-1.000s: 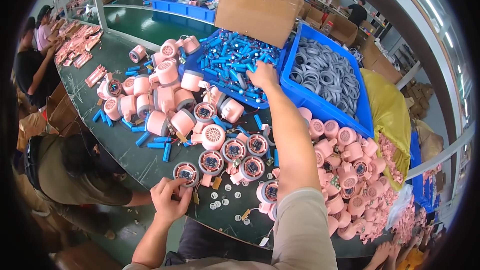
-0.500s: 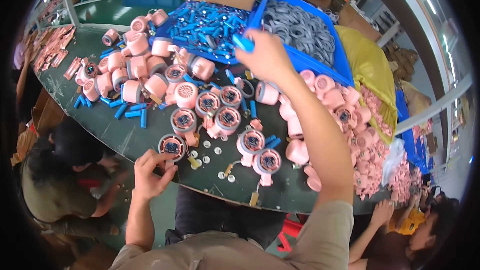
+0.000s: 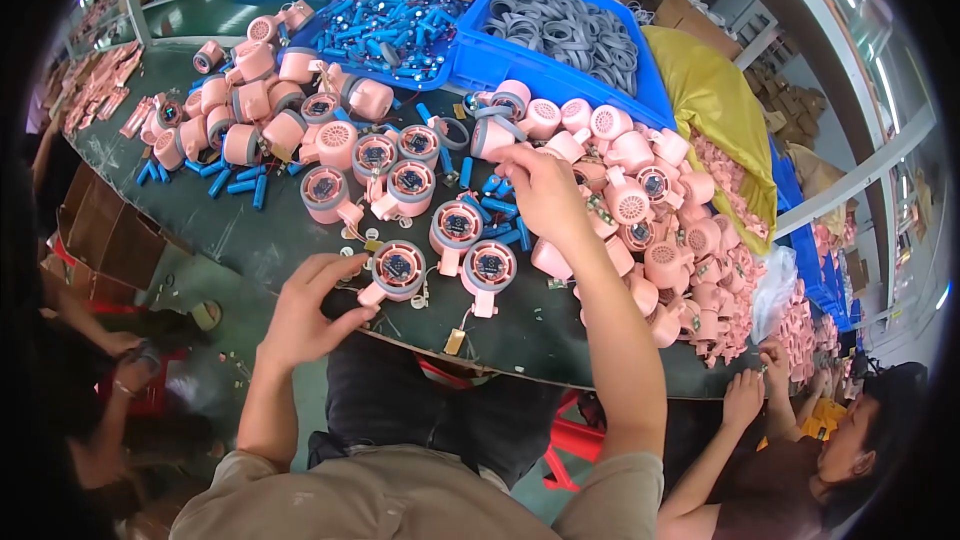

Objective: The person assembles small portable fans by hand, installing a battery and a circuit board into a plastic casing, then closing the casing.

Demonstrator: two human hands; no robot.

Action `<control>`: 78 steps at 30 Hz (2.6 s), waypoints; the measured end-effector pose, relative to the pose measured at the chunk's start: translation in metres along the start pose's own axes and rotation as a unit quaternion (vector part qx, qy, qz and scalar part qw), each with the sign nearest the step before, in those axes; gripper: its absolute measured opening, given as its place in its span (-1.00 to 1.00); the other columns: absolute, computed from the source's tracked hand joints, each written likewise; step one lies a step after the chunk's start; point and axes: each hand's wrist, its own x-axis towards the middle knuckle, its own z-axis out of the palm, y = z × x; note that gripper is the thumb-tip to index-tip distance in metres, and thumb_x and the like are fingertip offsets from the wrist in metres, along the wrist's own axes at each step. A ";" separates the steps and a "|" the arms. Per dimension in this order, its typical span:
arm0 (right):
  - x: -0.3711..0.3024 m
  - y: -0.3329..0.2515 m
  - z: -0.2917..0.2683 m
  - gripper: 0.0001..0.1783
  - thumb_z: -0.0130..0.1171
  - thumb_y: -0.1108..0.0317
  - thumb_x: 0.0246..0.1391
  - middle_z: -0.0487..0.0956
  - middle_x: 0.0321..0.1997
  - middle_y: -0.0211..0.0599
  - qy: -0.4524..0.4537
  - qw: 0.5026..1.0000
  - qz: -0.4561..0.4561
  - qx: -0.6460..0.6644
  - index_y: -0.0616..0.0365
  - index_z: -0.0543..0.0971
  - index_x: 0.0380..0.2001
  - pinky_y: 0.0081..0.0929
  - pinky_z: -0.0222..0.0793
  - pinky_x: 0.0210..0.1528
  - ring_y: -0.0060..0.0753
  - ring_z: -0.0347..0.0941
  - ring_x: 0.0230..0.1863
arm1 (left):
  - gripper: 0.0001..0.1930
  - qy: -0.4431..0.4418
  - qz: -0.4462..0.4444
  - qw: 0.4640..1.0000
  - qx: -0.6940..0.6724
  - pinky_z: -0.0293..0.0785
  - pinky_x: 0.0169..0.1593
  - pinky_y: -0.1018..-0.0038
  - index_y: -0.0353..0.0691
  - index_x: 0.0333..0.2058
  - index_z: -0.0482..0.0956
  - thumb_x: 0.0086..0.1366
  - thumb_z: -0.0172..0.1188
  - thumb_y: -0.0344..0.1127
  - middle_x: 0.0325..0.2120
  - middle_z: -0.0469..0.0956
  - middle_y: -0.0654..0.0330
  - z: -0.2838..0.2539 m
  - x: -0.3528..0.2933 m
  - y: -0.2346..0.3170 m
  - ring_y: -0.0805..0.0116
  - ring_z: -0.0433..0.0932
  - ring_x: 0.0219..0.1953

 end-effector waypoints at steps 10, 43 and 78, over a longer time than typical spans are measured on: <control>-0.014 -0.006 0.003 -0.31 0.01 0.52 0.28 0.70 -0.05 -0.11 0.109 0.991 0.054 0.054 0.05 0.06 0.42 -0.34 0.42 0.02 -0.16 0.63 -0.05 | -0.75 0.036 -0.006 0.999 0.023 0.52 -0.14 0.30 -0.27 -0.29 0.69 -0.01 0.36 -0.60 -0.36 0.63 0.11 0.006 -0.019 -0.013 0.11 0.56 -0.20; -0.156 -0.097 0.087 -0.80 0.16 0.59 0.21 0.60 -0.40 -0.31 -0.055 0.882 0.101 0.456 0.33 0.67 -0.12 -0.65 0.43 -0.39 -0.59 0.53 -0.44 | -0.74 0.096 -0.261 0.903 -0.328 0.55 -0.04 0.56 -0.44 0.00 0.58 0.35 0.18 -0.56 -0.15 0.69 0.08 0.034 -0.061 0.029 0.47 0.65 -0.14; -0.114 -0.107 0.072 -0.90 0.31 0.43 0.08 0.64 -0.35 -0.21 -0.019 0.985 -0.040 0.167 0.22 0.61 -0.36 -0.30 0.47 -0.36 -0.10 0.58 -0.38 | -0.84 0.001 -0.076 0.961 -0.265 0.54 -0.24 0.51 -0.35 -0.24 0.69 0.17 0.36 -0.53 -0.36 0.69 0.12 0.027 -0.014 -0.008 0.39 0.66 -0.31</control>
